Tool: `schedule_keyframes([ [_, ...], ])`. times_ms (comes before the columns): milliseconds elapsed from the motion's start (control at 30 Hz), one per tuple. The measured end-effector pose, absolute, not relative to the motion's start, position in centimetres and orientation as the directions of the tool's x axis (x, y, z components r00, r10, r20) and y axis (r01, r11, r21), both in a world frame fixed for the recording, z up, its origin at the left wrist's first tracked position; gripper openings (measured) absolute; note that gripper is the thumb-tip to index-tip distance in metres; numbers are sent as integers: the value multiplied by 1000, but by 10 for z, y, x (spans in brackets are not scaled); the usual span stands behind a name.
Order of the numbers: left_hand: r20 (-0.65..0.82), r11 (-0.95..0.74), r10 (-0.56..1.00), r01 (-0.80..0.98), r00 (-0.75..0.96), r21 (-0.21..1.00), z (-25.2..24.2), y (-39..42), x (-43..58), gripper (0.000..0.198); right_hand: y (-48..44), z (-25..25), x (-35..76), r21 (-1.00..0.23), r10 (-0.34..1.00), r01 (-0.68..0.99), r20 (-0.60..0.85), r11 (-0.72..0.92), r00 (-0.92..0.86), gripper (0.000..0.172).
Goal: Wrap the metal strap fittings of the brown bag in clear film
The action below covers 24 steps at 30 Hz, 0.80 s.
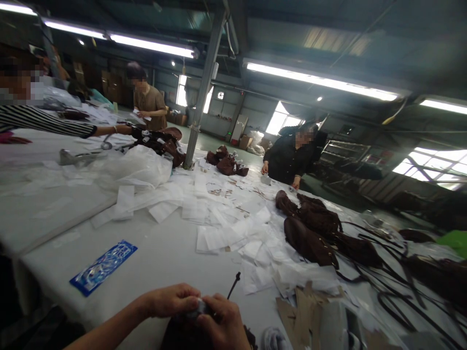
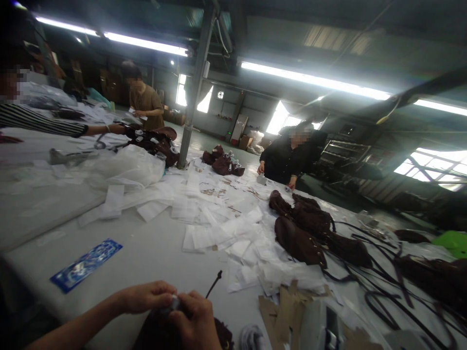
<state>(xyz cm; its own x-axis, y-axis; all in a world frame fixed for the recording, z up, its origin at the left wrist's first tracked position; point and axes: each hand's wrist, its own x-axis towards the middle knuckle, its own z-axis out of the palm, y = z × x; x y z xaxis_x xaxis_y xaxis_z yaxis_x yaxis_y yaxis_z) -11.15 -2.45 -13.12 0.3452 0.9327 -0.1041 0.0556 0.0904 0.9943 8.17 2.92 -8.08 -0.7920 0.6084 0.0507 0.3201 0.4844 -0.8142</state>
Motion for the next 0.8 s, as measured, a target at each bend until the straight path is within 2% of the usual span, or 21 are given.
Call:
schedule_keyframes([
  [133,-110,102,933,41,342,994,-132,-25,-113,49,32,-92,82,-884,672,314,1,347,-741,43],
  [167,-111,104,933,39,342,994,-133,-25,-113,49,33,-93,81,-886,671,316,-9,338,-742,43],
  [300,-111,107,932,30,346,994,-133,-26,-114,47,33,-90,81,-880,664,292,35,374,-747,23],
  [367,-108,105,930,27,350,994,-131,-27,-113,46,32,-90,80,-938,687,255,-25,236,-726,27],
  [433,-106,104,928,26,358,994,-129,-28,-111,45,30,-96,78,-973,710,225,-128,44,-692,39],
  [567,-134,119,929,65,344,991,-125,-30,-105,44,27,-117,76,-946,782,177,-325,-272,-532,60],
  [667,-146,123,932,89,333,988,-122,-31,-100,43,27,-127,78,-911,793,129,-406,-392,-454,64],
  [800,-145,125,941,86,306,988,-119,-32,-96,43,27,-124,80,-890,790,108,-444,-442,-424,59],
])
